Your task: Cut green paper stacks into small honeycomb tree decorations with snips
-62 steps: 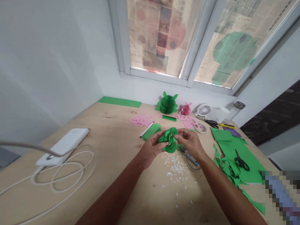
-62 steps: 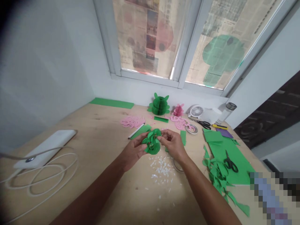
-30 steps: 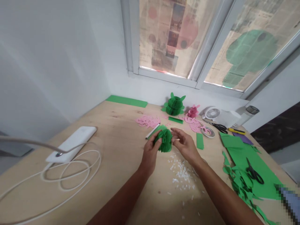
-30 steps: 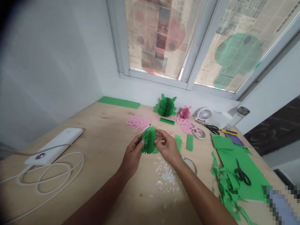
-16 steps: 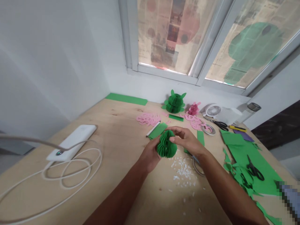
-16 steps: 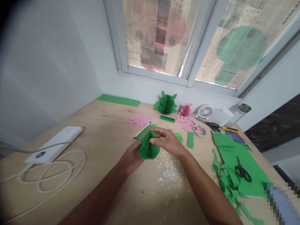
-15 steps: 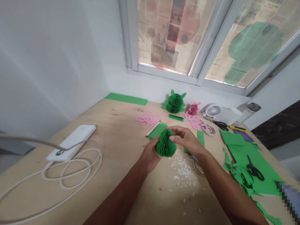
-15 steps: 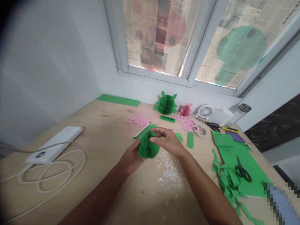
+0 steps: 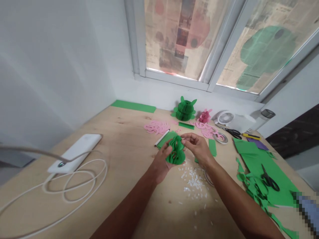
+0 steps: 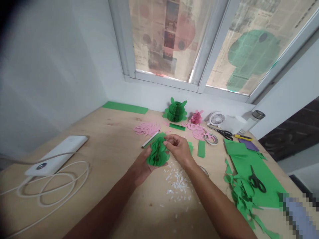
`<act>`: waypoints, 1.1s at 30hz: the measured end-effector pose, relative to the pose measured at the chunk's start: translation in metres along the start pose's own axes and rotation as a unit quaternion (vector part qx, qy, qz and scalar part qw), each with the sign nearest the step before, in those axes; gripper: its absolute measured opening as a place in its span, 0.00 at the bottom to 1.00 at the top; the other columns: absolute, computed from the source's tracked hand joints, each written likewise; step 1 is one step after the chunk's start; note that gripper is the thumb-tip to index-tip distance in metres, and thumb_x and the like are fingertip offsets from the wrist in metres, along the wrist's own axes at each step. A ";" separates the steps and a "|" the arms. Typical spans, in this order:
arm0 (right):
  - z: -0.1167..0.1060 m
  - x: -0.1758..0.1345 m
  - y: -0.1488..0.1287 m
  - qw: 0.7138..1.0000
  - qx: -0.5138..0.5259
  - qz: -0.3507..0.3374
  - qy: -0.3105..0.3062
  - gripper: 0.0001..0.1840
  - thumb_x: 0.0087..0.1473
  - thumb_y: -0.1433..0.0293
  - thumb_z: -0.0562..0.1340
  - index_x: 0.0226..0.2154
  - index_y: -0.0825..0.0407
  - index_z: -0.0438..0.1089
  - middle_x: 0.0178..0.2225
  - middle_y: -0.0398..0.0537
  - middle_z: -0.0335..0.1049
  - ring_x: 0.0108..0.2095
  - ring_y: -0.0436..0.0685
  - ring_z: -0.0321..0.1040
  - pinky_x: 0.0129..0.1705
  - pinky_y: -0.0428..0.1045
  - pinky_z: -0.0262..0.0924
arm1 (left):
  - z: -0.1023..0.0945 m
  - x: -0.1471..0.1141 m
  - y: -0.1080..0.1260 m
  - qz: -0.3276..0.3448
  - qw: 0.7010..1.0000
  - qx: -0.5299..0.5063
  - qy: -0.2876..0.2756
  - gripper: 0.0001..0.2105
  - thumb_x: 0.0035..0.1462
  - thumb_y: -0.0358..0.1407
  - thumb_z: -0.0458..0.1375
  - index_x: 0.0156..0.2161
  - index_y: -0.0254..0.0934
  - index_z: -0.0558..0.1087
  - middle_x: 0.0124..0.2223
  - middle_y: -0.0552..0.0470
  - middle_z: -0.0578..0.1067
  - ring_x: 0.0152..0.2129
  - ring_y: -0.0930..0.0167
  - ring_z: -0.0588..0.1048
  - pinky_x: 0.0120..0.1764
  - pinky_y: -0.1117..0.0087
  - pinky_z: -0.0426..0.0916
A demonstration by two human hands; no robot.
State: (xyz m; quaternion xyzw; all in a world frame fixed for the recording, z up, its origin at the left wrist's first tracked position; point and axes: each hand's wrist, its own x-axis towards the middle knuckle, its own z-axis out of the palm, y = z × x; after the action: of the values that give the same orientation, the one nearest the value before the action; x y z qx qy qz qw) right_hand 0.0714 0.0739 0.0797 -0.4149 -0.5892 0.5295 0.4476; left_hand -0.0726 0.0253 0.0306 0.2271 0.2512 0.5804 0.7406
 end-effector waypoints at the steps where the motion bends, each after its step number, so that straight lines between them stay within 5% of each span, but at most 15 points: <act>1: 0.000 0.000 0.001 1.000 -0.009 -0.006 0.005 0.15 0.41 0.61 0.69 0.31 0.52 0.72 0.21 0.41 0.69 0.23 0.51 0.66 0.27 0.48 0.63 | 0.000 0.001 -0.001 0.016 0.999 0.029 0.014 0.27 0.45 0.40 0.68 0.52 0.44 0.68 0.49 0.48 0.76 0.46 0.61 0.73 0.44 0.61 0.69; 6: -0.001 -0.003 0.003 0.998 -0.049 -0.017 0.017 0.15 0.41 0.61 0.69 0.31 0.52 0.72 0.21 0.41 0.69 0.23 0.51 0.65 0.27 0.48 0.61 | 0.001 0.004 -0.005 0.062 0.991 0.109 0.048 0.29 0.38 0.30 0.70 0.50 0.40 0.71 0.48 0.47 0.75 0.44 0.64 0.72 0.46 0.66 0.66; 11: -0.002 -0.006 0.001 0.999 -0.040 -0.001 0.020 0.15 0.42 0.59 0.68 0.31 0.51 0.73 0.25 0.44 0.72 0.27 0.55 0.69 0.32 0.51 0.64 | 0.002 0.000 -0.001 -0.004 0.999 0.027 -0.034 0.19 0.46 0.32 0.65 0.47 0.40 0.73 0.38 0.49 0.78 0.36 0.66 0.75 0.41 0.64 0.68; 15: -0.004 -0.010 -0.004 0.998 -0.055 -0.023 0.036 0.17 0.46 0.57 0.66 0.37 0.50 0.73 0.35 0.50 0.75 0.38 0.59 0.71 0.39 0.54 0.66 | 0.001 -0.003 0.003 -0.043 0.994 -0.023 -0.094 0.19 0.52 0.35 0.60 0.51 0.43 0.71 0.42 0.47 0.78 0.40 0.63 0.76 0.44 0.58 0.67; 22: -0.006 -0.018 -0.015 0.992 -0.020 -0.015 -0.124 0.28 0.48 0.59 0.66 0.52 0.47 0.65 0.44 0.49 0.73 0.48 0.59 0.69 0.50 0.55 0.62 | 0.001 -0.004 0.001 -0.042 0.992 -0.048 -0.112 0.21 0.55 0.33 0.57 0.55 0.44 0.67 0.50 0.47 0.75 0.45 0.63 0.74 0.48 0.59 0.66; 28: -0.002 -0.018 -0.011 0.991 -0.103 -0.071 -0.036 0.30 0.44 0.62 0.69 0.51 0.49 0.67 0.51 0.53 0.70 0.48 0.61 0.68 0.51 0.56 0.61 | -0.002 -0.003 0.001 -0.016 0.991 -0.002 -0.131 0.27 0.51 0.38 0.63 0.57 0.47 0.65 0.56 0.46 0.71 0.54 0.59 0.68 0.52 0.55 0.63; 33: 0.000 -0.020 -0.010 0.980 -0.171 -0.103 0.019 0.30 0.45 0.63 0.68 0.52 0.47 0.67 0.51 0.53 0.70 0.47 0.61 0.69 0.49 0.57 0.62 | -0.001 -0.002 -0.004 0.059 0.989 0.108 -0.086 0.40 0.39 0.29 0.70 0.59 0.46 0.63 0.61 0.45 0.65 0.59 0.56 0.61 0.56 0.58 0.59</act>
State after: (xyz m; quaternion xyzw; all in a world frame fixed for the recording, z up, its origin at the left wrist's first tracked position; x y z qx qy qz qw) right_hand 0.0760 0.0541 0.0875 -0.4324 -0.7019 0.3643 0.4333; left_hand -0.0704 0.0225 0.0279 0.3696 0.2340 0.5708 0.6948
